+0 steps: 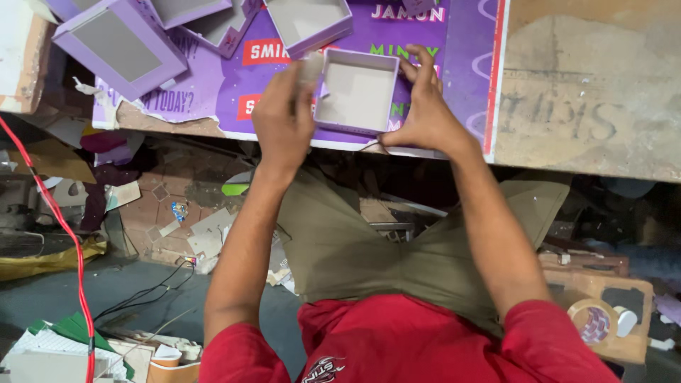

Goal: The person assembles small purple cardboard boxes at a cluttered table. They pick up flat pieces, fold them into box shapes, and place the finished boxes into a growing pile. The person handles each box one at a time, repeating the folding and stacking process.

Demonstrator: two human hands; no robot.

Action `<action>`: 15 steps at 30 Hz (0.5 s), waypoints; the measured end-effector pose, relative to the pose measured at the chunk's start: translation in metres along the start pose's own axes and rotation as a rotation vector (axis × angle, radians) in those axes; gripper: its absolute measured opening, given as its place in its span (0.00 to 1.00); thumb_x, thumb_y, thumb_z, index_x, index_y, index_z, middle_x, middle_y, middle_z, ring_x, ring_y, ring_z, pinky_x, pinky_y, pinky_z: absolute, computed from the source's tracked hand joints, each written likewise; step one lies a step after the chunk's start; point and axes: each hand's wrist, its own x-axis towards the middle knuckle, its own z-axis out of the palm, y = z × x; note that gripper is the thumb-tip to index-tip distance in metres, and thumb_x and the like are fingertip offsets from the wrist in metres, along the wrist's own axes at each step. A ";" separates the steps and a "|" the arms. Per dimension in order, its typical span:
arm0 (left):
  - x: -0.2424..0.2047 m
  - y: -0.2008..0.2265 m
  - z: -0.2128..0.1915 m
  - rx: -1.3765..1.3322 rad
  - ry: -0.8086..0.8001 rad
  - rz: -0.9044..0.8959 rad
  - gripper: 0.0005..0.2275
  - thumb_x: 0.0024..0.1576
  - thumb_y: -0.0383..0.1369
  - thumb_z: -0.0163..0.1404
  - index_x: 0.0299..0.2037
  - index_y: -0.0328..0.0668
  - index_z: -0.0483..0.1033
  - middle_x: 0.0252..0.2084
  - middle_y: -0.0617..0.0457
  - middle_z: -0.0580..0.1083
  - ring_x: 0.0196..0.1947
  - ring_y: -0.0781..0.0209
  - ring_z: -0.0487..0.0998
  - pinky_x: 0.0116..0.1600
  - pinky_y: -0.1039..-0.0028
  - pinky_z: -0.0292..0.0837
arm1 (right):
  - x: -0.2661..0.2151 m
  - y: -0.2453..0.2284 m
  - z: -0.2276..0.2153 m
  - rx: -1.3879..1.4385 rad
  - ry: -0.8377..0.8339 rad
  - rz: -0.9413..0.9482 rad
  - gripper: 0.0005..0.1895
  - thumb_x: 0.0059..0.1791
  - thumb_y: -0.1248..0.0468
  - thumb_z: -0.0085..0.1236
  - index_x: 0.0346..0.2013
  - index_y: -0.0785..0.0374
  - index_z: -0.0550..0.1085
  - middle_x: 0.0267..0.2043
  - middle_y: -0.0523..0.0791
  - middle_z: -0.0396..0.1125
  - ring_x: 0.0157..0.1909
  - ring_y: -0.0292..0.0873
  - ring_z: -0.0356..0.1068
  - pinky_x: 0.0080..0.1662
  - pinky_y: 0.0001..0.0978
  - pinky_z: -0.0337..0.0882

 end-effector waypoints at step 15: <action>0.068 -0.007 0.079 0.380 -0.410 0.556 0.11 0.55 0.29 0.52 0.47 0.40 0.79 0.40 0.54 0.73 0.43 0.57 0.75 0.43 0.65 0.68 | 0.007 0.008 -0.006 -0.022 -0.061 0.025 0.77 0.23 0.56 0.81 0.74 0.60 0.38 0.72 0.64 0.57 0.75 0.64 0.46 0.72 0.53 0.42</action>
